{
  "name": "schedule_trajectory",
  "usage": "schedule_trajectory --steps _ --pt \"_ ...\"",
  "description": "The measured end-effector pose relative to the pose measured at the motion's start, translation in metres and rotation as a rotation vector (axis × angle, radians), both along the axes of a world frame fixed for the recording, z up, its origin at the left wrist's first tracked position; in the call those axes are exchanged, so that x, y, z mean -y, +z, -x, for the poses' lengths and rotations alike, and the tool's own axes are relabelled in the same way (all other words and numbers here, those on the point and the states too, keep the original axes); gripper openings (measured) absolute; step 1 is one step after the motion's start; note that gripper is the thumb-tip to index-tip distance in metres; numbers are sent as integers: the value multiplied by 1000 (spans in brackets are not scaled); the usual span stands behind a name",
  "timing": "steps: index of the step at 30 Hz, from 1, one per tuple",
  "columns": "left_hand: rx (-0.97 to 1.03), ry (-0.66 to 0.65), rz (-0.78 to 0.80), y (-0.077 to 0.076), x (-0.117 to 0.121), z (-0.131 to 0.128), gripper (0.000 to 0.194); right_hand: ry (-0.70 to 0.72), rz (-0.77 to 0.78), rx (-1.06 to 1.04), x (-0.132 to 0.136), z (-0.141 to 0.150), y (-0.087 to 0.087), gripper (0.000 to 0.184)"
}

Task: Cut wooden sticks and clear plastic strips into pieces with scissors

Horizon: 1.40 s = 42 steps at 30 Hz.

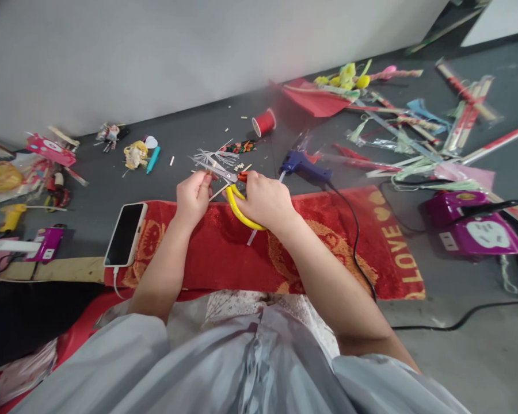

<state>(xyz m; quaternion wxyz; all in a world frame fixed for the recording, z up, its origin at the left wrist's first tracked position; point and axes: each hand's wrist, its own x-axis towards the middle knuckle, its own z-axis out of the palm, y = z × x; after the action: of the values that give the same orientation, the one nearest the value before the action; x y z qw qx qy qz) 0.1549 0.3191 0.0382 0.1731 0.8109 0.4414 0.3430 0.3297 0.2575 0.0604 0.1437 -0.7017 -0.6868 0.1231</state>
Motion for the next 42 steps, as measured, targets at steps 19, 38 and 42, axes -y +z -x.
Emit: schedule_trajectory --steps 19,38,42 --pt "95 -130 231 13 -1 7 48 51 -64 -36 -1 -3 -1 69" --pt "7 -92 86 2 -3 6 32 -11 1 31 0 -1 2 47" --pt "-23 -74 22 0 -4 6 30 -17 30 52 0 1 3 48"
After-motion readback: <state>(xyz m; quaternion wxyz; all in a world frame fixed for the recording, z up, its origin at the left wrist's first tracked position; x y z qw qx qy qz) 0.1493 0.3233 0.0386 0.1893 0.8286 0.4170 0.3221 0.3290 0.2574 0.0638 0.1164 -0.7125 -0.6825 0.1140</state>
